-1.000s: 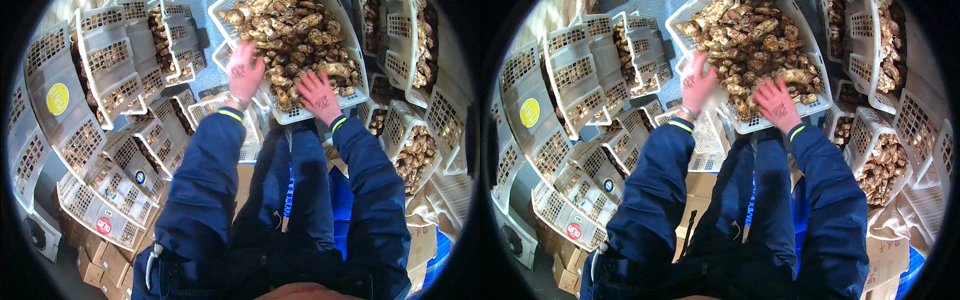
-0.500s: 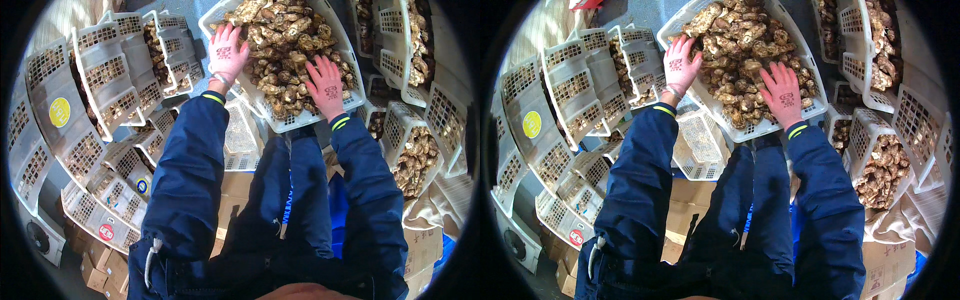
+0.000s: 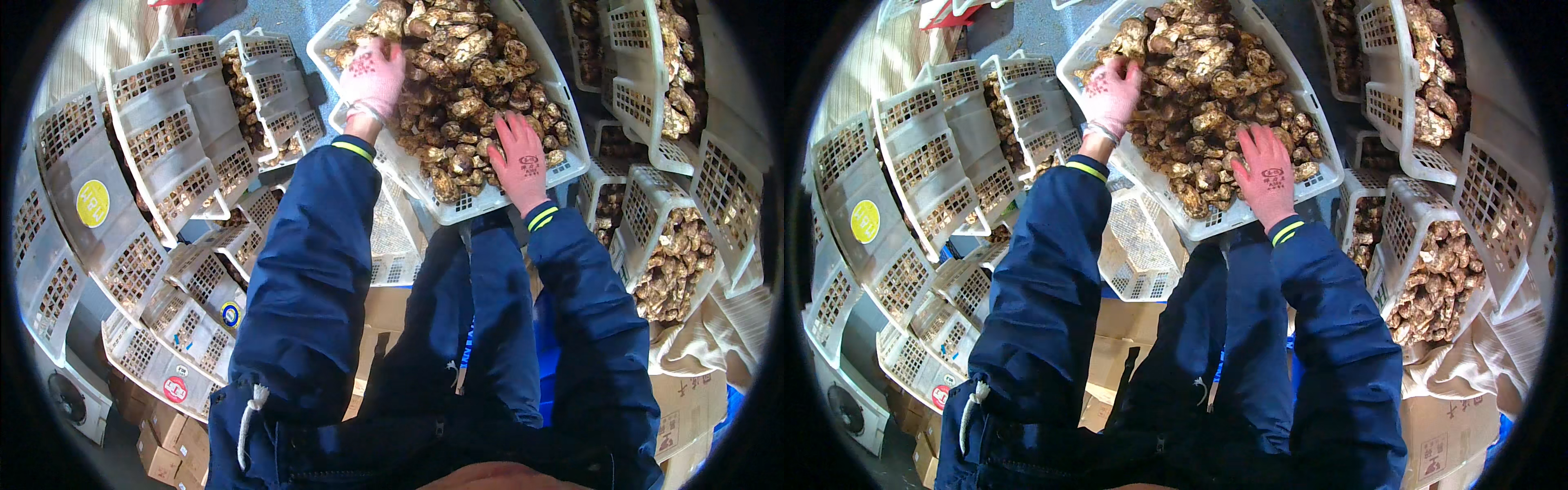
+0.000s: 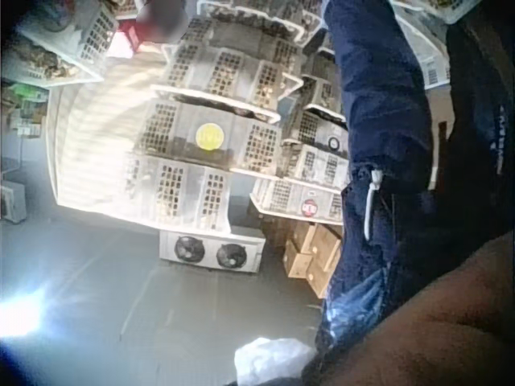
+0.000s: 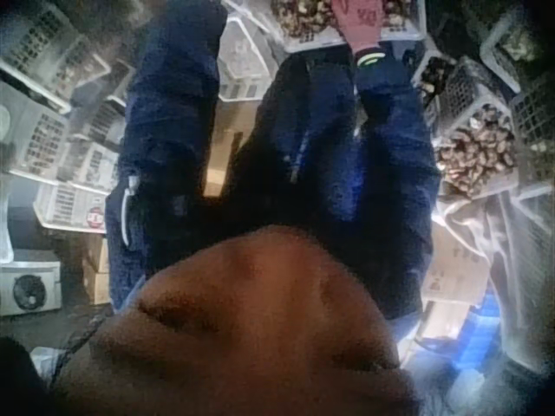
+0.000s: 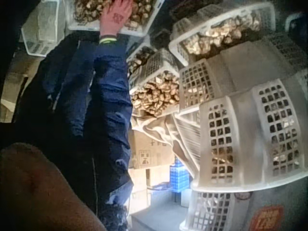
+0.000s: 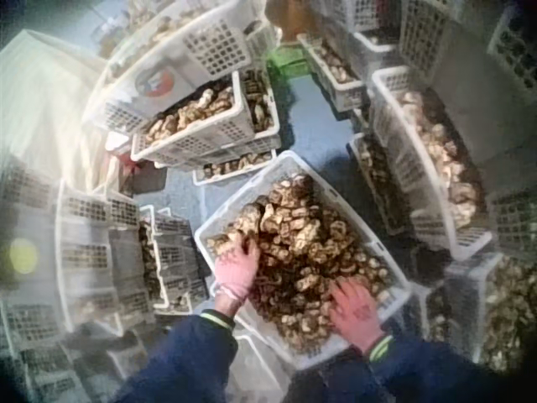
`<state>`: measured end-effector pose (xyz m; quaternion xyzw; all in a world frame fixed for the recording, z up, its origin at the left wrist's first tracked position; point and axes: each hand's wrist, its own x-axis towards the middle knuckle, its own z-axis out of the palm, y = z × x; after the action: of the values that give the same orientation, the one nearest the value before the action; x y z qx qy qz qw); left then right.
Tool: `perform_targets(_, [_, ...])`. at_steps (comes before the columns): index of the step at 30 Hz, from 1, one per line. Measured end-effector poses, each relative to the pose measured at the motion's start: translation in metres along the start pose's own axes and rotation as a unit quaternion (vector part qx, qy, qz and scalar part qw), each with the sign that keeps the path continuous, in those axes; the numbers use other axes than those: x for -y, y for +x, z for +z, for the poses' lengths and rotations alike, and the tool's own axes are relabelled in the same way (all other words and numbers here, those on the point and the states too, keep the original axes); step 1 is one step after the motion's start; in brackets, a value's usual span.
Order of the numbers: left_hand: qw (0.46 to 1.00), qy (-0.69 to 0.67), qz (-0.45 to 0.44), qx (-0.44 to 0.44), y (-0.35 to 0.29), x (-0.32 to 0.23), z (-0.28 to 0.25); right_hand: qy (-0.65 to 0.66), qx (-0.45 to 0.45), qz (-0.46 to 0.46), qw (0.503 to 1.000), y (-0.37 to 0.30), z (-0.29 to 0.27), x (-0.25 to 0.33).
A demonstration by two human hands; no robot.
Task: The person sorts ginger roots by transferring them between plastic crates, picking up individual roots to inspect them, and placing them into different containers.
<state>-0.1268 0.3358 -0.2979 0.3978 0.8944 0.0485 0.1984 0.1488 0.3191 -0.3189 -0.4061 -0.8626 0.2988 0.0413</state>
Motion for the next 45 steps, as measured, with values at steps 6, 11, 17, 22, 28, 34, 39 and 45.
perform_targets(6, [0.955,0.110,0.264,-0.074,0.027,0.012,0.024,-0.057,-0.008,0.013,0.998,0.018,0.010,0.004])
perform_targets(11, [0.950,0.156,0.269,-0.037,0.008,0.016,0.031,-0.054,0.003,0.018,0.998,0.008,0.010,-0.005])
perform_targets(17, [0.945,0.124,0.300,-0.023,-0.024,0.020,0.037,-0.006,0.052,-0.054,0.997,-0.028,0.002,0.026])
perform_targets(22, [0.949,0.159,0.271,-0.037,-0.014,0.012,0.042,-0.108,0.119,-0.072,0.984,-0.020,0.000,0.015])
perform_targets(28, [0.952,0.012,0.304,-0.038,-0.080,-0.022,0.024,0.064,-0.066,0.029,0.995,-0.002,-0.036,0.023])
perform_targets(34, [0.959,-0.097,0.260,0.048,-0.134,-0.011,0.041,0.013,0.061,-0.008,0.998,0.044,-0.006,0.031])
perform_targets(39, [0.976,-0.035,0.217,0.000,-0.159,0.034,0.021,0.077,-0.071,0.041,0.994,0.015,-0.020,0.020])
perform_targets(45, [0.970,0.124,0.188,0.091,-0.173,0.052,0.043,-0.009,-0.082,-0.066,0.994,0.064,-0.038,0.029])
